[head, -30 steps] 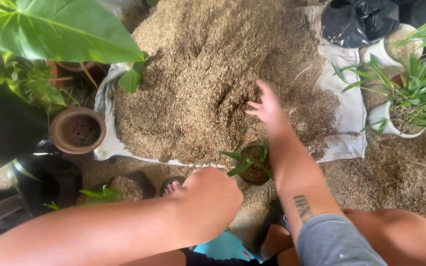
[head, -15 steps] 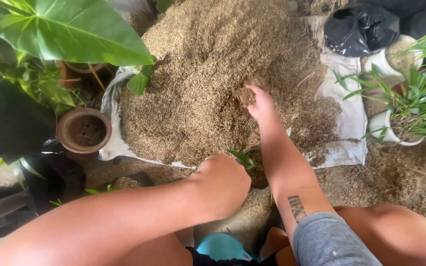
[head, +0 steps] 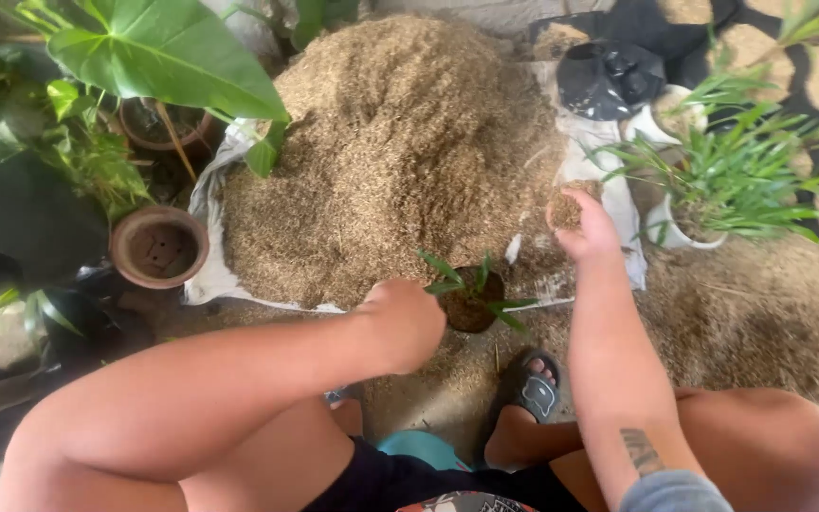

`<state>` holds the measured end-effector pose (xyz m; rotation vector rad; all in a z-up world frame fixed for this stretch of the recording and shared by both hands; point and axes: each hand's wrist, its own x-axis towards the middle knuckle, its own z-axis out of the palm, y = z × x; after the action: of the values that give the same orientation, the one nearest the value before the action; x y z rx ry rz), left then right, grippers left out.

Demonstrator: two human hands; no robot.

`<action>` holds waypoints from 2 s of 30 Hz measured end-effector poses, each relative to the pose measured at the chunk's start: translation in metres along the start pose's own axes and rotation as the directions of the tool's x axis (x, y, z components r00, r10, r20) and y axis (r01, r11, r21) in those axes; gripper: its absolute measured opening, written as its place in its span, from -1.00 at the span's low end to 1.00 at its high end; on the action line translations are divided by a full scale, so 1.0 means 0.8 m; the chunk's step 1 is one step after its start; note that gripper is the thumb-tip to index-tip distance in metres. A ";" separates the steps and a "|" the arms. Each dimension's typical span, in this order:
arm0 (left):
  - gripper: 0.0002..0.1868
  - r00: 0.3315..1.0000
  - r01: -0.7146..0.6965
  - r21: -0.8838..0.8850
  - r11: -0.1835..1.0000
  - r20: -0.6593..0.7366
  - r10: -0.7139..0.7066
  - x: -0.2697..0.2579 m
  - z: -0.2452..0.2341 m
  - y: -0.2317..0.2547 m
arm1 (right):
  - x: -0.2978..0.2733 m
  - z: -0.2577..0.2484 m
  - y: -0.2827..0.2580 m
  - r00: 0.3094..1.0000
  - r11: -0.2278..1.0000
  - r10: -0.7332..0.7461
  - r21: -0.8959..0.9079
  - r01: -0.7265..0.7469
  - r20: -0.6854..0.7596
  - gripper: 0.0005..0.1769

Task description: The person fills a small black plastic pot with a soil and rice husk mixture, then carefully plants a seedling into it and packs the soil.

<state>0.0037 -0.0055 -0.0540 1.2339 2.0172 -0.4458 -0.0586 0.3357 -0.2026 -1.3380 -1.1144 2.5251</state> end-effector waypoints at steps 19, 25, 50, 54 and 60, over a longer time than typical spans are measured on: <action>-0.59 0.905 0.315 -0.786 0.532 0.081 -0.417 0.234 0.222 0.035 | -0.134 -0.061 0.198 0.906 0.917 0.374 -0.226 -0.330 0.197 -0.64; -0.43 0.906 0.217 -0.916 0.337 0.060 -0.419 0.196 0.202 0.050 | -0.099 -0.087 0.250 0.887 0.881 0.447 -0.228 -0.414 0.118 -0.58; -0.39 0.836 0.069 -0.994 0.085 0.011 -0.549 0.156 0.118 0.071 | -0.003 -0.111 0.307 0.893 0.878 0.441 -0.163 -0.450 -0.091 -0.42; -0.39 0.802 0.043 -0.989 0.142 -0.051 -0.595 0.156 0.119 0.074 | -0.049 -0.067 0.280 0.894 0.873 0.431 -0.194 -0.448 -0.123 -0.43; -0.34 0.791 -0.003 -0.999 0.041 -0.027 -0.612 0.191 0.154 0.077 | -0.035 -0.117 0.277 0.888 0.839 0.422 -0.294 -0.458 -0.181 0.05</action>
<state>0.0633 0.0439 -0.2451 -0.1123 2.1844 1.1123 0.0849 0.2156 -0.3563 -2.0065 -1.3908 2.5872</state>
